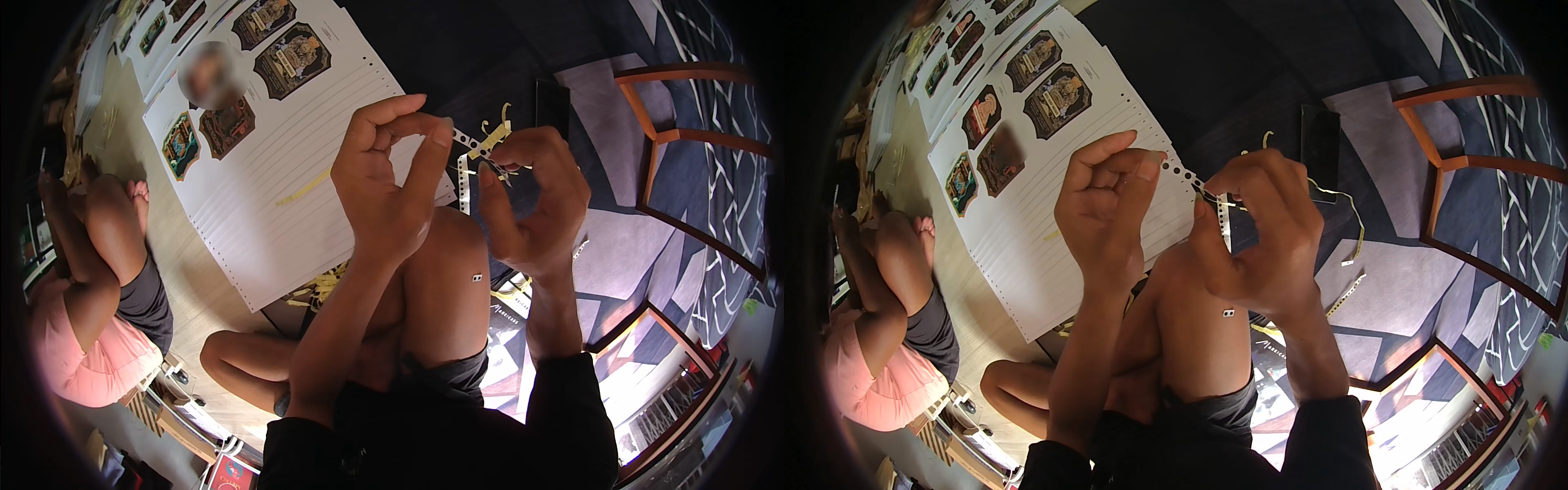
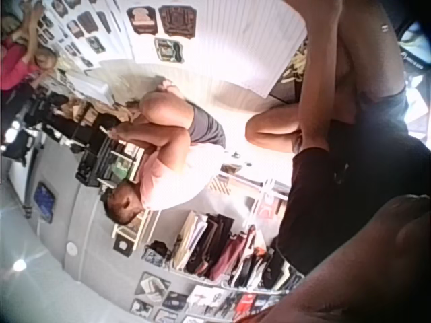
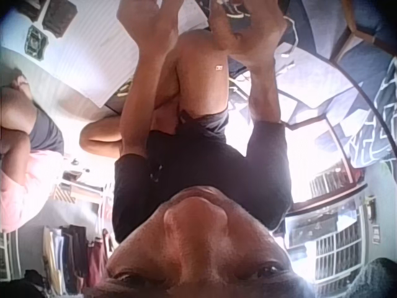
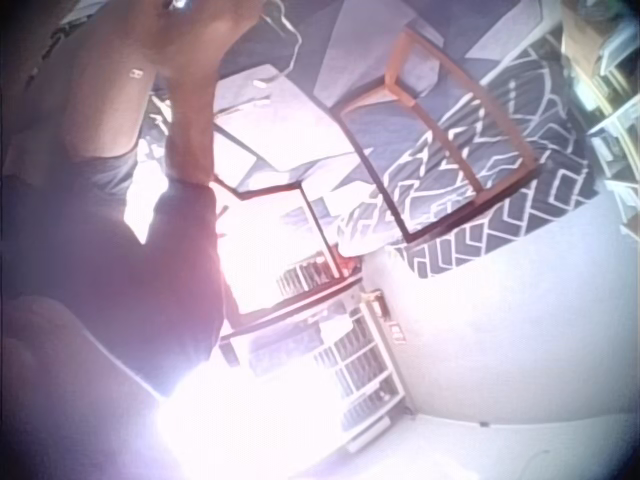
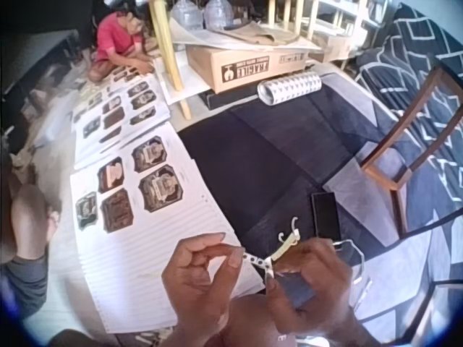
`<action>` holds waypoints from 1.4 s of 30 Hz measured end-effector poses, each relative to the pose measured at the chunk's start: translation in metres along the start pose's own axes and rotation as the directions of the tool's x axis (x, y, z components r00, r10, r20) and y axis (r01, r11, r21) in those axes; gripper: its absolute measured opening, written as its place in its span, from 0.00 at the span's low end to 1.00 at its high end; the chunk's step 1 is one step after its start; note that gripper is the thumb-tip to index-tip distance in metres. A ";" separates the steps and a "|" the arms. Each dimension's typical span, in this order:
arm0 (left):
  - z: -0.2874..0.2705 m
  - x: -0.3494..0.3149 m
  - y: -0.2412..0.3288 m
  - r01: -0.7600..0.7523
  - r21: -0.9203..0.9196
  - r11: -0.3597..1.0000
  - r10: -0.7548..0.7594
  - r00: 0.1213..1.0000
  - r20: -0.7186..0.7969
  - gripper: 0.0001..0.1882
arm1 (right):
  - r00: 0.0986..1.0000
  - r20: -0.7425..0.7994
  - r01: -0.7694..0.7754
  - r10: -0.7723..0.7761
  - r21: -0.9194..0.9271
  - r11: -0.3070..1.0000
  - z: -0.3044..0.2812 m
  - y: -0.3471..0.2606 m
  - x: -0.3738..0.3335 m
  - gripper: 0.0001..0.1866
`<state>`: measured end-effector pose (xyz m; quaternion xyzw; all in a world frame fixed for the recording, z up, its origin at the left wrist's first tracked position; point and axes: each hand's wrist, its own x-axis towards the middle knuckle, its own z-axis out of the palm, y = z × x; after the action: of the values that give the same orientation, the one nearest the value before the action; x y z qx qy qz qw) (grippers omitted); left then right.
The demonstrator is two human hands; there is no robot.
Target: The person sits on the floor and assembles a paper craft by attaching small perforated paper strips to the edges of a large printed sheet. They repeatedly tear off pieces from a strip and press them onto the sheet's border, then flip the sheet to work on the other side.
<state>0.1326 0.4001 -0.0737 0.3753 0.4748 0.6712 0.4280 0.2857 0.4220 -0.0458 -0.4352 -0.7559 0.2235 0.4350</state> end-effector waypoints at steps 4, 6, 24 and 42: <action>0.001 0.000 0.001 -0.014 -0.006 1.000 0.013 0.999 -0.040 0.15 | 0.997 0.026 -0.074 0.073 0.053 0.996 0.001 -0.001 -0.004 0.11; 0.002 -0.002 -0.002 -0.100 0.058 0.993 0.102 0.994 -0.043 0.15 | 0.981 0.070 -0.195 0.184 0.234 0.953 0.002 0.002 -0.008 0.10; 0.002 -0.009 -0.003 -0.437 0.285 0.853 0.431 0.898 0.088 0.18 | 0.907 0.201 -0.413 0.370 0.591 0.693 0.004 0.014 -0.010 0.18; -0.004 -0.009 -0.013 -0.418 0.303 0.856 0.409 0.907 0.098 0.18 | 0.968 0.073 -0.238 0.238 0.558 0.795 0.020 0.018 -0.007 0.08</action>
<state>0.1349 0.3933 -0.0880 0.5423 0.4781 0.6565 0.2151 0.2792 0.4260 -0.0725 -0.3794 -0.5954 0.4887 0.5126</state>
